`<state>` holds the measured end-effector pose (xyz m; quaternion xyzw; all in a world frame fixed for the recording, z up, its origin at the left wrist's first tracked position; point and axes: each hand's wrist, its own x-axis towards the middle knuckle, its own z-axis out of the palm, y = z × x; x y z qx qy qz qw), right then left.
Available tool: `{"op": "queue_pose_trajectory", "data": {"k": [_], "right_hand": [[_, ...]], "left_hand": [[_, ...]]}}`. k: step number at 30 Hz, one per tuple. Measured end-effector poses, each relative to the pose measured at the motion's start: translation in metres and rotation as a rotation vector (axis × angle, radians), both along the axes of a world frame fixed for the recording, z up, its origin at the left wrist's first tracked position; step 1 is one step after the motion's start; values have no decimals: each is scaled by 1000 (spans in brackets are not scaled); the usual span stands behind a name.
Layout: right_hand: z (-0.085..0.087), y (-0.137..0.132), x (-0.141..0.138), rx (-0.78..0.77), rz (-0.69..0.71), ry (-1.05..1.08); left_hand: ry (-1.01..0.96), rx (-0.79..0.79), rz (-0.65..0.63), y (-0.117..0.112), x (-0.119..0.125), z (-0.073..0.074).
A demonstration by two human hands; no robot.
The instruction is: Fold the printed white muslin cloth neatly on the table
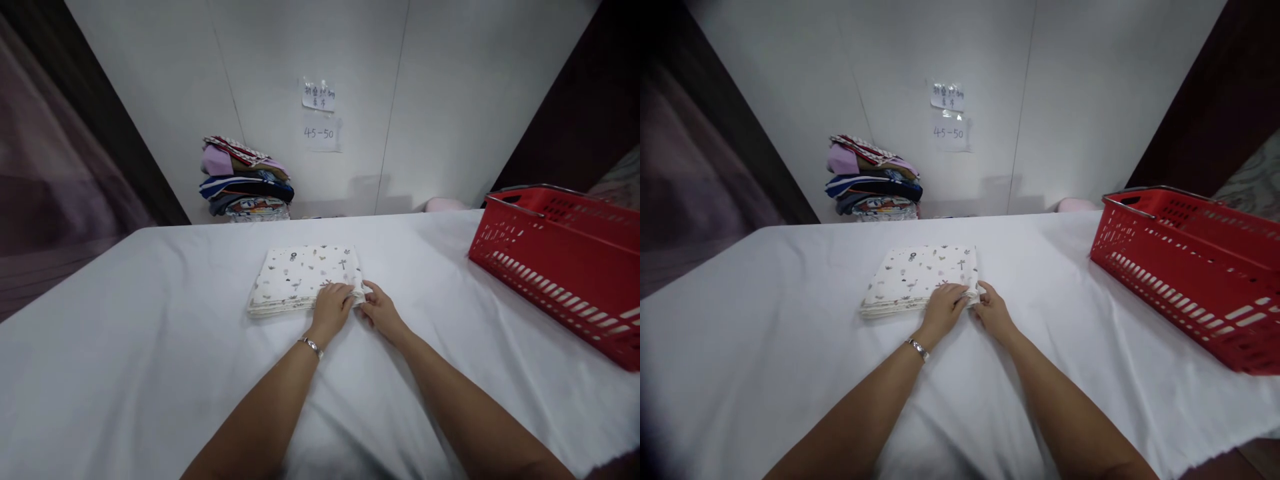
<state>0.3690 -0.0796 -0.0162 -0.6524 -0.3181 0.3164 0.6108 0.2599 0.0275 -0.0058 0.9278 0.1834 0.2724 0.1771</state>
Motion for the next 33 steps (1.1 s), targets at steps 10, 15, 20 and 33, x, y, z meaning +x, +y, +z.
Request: {"op": "queue_pose_trajectory", "data": {"k": [10,15,20,33], "right_hand": [[-6,-1,-1,2,-55,-224],[-6,-3,-1,9,-33,-241],[-2,-3,-1,9,-31,-185],[12,-2,4,-148,-51,147]], "left_hand": [[-5,6,18,-3,-2,3],[-10,32,10,-4,-2,4],[29,66,-18,-4,-4,4],[93,104,-22,-12,-7,7]]}}
